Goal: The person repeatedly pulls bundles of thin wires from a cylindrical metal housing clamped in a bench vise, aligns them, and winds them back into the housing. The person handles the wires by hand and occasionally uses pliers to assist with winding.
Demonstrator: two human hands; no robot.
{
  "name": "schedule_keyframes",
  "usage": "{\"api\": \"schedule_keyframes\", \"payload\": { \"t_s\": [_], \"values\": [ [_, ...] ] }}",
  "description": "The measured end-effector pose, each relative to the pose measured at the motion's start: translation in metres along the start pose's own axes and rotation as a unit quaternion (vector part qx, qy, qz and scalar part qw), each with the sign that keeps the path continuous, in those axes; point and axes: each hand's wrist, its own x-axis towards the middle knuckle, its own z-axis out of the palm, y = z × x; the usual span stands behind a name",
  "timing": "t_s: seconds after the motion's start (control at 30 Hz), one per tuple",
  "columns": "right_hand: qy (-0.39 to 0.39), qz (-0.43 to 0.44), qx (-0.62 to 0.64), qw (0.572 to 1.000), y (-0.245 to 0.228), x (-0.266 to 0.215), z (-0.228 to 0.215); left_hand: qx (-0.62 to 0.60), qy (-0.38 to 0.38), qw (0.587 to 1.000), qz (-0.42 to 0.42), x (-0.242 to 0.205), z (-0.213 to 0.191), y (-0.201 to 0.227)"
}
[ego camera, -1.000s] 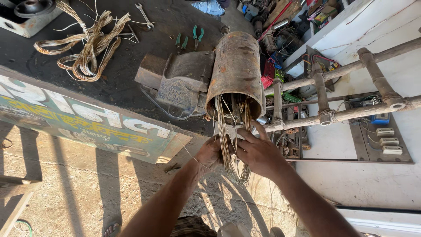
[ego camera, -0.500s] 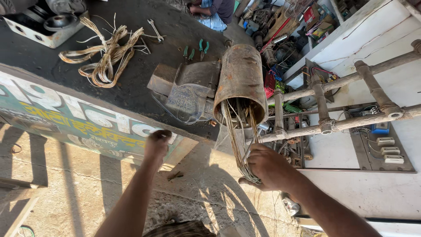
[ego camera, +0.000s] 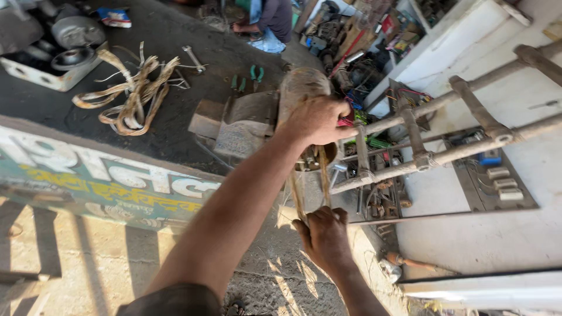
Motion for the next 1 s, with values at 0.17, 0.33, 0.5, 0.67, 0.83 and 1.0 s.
{"api": "schedule_keyframes", "payload": {
  "t_s": [0.17,0.33,0.5,0.67,0.83,1.0],
  "values": [
    [0.045,0.037,0.075,0.995,-0.01,0.001,0.0,0.054,0.048,0.997,0.015,0.018,0.033,-0.02],
    [0.043,0.134,0.077,0.987,-0.05,0.013,-0.016,0.036,0.085,0.996,-0.02,0.026,0.05,-0.03],
    [0.025,0.202,0.079,0.976,-0.134,-0.037,-0.02,-0.002,0.111,0.993,-0.032,0.023,0.047,-0.033],
    [0.016,0.159,0.014,0.987,-0.162,-0.105,-0.027,0.004,0.04,0.999,0.033,0.019,0.038,-0.039],
    [0.028,0.149,-0.01,0.988,-0.182,-0.153,-0.034,-0.012,0.058,0.992,0.108,-0.042,0.007,-0.018],
    [-0.003,0.125,-0.018,0.992,-0.2,-0.201,-0.036,-0.277,0.012,0.953,0.126,-0.218,0.021,0.022]
  ]
}}
